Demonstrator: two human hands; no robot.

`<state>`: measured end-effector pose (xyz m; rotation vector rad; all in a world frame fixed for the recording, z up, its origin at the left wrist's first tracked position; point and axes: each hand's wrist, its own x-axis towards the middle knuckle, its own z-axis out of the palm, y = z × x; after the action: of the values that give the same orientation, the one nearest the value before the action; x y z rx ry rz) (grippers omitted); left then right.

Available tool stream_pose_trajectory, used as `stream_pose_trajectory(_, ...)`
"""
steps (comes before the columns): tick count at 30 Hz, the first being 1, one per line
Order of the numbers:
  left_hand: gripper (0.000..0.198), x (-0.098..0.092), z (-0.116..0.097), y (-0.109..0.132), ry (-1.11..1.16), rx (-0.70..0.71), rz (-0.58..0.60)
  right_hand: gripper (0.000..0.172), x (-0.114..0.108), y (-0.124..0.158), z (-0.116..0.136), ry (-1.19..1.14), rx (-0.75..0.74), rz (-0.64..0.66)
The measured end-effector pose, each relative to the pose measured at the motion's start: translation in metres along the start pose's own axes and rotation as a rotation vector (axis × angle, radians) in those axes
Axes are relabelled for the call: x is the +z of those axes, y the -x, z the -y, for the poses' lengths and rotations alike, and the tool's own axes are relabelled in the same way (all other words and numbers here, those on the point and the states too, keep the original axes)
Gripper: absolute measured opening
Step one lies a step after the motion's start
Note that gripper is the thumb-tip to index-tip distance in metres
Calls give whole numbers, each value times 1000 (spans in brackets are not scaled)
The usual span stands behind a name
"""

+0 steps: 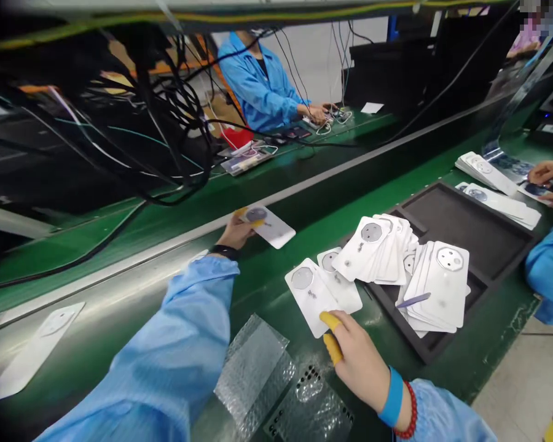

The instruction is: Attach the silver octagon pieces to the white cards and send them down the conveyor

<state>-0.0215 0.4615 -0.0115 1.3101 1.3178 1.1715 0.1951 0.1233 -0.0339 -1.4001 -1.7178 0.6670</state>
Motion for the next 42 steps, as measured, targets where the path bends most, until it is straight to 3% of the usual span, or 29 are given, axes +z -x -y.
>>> stream_pose_trajectory(2,34,-13,-7,14,4,-4,3,33,-13,1,4,-42,6,-15)
stream_pose_trajectory(5,52,-20,-6,60,-17,10,79,33,-23,16,11,-48,28,29)
stream_pose_trajectory(8,80,-1,9,123,-66,15,209,40,-13,45,14,71,33,131)
stream_pose_trajectory(10,84,20,20,156,-129,5,265,43,2,64,12,176,7,164)
stream_pose_trajectory(13,86,44,22,184,-241,-2,258,26,20,79,2,213,-27,141)
stream_pose_trajectory(15,81,47,10,198,-286,9,206,18,22,81,-5,149,-31,119)
stream_pose_trajectory(18,66,33,-14,239,-284,-7,163,21,11,76,-6,62,-41,148)
stream_pose_trajectory(21,53,12,-26,305,-215,-141,205,24,-9,70,4,-6,-56,234)
stream_pose_trajectory(24,60,-2,-24,369,-36,-302,275,32,-28,56,19,-86,-41,433)
stream_pose_trajectory(26,66,-4,-19,396,96,-384,281,38,-37,42,27,-120,-51,600)
stream_pose_trajectory(29,70,-4,-11,415,231,-458,184,40,-38,24,35,-85,-139,674)
stream_pose_trajectory(34,67,-4,6,422,332,-483,-45,18,-5,25,43,-26,-263,353)
stream_pose_trajectory(38,67,-4,12,427,371,-484,-113,17,30,39,44,-81,-255,410)
stream_pose_trajectory(42,59,-4,13,426,395,-481,-94,17,41,41,42,-43,-224,461)
